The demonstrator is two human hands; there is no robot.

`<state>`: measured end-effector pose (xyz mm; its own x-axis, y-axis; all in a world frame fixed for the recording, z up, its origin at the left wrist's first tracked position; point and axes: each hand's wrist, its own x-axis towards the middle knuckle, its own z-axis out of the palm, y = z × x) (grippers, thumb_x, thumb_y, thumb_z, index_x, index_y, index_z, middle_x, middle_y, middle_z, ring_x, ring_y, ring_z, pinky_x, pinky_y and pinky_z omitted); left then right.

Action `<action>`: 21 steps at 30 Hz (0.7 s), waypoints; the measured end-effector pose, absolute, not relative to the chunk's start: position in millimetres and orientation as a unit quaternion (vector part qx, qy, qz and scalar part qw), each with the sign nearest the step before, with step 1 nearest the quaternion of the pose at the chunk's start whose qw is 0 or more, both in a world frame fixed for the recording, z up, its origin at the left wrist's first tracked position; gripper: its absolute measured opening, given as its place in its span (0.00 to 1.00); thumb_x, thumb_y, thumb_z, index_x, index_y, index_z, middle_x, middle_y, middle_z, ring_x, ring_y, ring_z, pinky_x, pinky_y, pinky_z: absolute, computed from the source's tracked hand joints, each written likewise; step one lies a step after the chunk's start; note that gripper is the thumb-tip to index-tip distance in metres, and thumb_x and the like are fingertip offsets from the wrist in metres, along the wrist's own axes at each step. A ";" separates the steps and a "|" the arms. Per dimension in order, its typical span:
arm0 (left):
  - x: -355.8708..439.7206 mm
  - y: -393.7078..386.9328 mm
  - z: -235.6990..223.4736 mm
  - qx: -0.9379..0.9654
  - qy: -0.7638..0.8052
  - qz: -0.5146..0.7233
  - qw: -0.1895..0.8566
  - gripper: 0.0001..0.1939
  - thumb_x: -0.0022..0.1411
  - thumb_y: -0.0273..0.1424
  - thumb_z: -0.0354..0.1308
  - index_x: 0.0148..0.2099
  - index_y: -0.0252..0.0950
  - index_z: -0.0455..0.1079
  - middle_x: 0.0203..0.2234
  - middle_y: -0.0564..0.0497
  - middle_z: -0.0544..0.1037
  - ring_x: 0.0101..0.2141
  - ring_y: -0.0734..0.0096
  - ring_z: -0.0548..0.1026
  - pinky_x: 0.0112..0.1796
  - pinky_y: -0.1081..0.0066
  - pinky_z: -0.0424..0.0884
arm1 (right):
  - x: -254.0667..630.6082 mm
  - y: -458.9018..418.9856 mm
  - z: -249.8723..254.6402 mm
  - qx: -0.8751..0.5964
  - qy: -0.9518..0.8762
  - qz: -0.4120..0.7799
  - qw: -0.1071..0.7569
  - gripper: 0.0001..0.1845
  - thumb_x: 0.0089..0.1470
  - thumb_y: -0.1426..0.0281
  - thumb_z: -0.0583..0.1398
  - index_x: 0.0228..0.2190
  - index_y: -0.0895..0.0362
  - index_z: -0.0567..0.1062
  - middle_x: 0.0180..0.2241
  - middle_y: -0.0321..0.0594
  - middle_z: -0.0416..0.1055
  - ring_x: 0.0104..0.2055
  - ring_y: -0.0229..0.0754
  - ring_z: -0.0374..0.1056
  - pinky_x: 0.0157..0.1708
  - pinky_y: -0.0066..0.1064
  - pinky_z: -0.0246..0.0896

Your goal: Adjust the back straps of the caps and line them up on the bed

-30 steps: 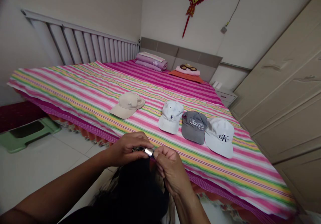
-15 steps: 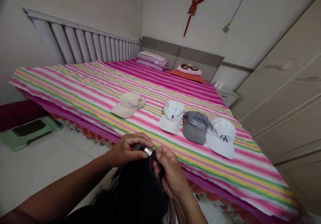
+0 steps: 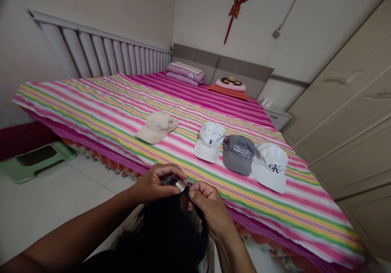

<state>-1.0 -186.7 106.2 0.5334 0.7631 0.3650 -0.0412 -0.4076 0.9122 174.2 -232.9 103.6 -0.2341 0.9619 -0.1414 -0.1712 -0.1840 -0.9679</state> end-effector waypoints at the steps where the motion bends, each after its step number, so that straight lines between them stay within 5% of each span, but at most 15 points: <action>1: 0.0 -187.0 105.2 0.727 0.246 0.411 0.493 0.16 0.47 0.29 0.61 0.40 0.30 0.69 0.31 0.47 0.74 0.32 0.71 0.71 0.34 0.73 0.67 | 173.2 -233.3 103.1 -0.427 -0.450 0.642 0.450 0.11 0.45 0.65 0.61 0.20 0.58 0.67 0.16 0.33 0.64 0.20 0.33 0.55 0.22 0.25 0.47; 8: 1.9 -185.7 99.7 0.707 0.234 0.424 0.515 0.19 0.47 0.28 0.61 0.43 0.30 0.67 0.32 0.47 0.74 0.34 0.72 0.72 0.36 0.72 0.67 | 176.2 -235.8 107.2 -0.405 -0.459 0.653 0.446 0.11 0.50 0.62 0.56 0.27 0.58 0.69 0.20 0.35 0.67 0.23 0.36 0.60 0.26 0.27 0.52; 15: 4.1 -186.8 101.3 0.699 0.237 0.395 0.546 0.22 0.45 0.28 0.62 0.45 0.30 0.66 0.32 0.47 0.74 0.32 0.73 0.71 0.34 0.73 0.67 | 178.8 -234.1 98.9 -0.431 -0.447 0.656 0.429 0.13 0.44 0.63 0.62 0.20 0.59 0.68 0.15 0.34 0.65 0.17 0.32 0.55 0.20 0.24 0.46; 21: 3.7 -187.2 102.4 0.704 0.256 0.374 0.546 0.22 0.45 0.30 0.63 0.44 0.30 0.67 0.30 0.48 0.74 0.31 0.72 0.71 0.33 0.73 0.66 | 178.2 -235.7 102.6 -0.405 -0.438 0.675 0.435 0.15 0.47 0.59 0.59 0.25 0.60 0.70 0.18 0.37 0.69 0.20 0.34 0.62 0.23 0.25 0.53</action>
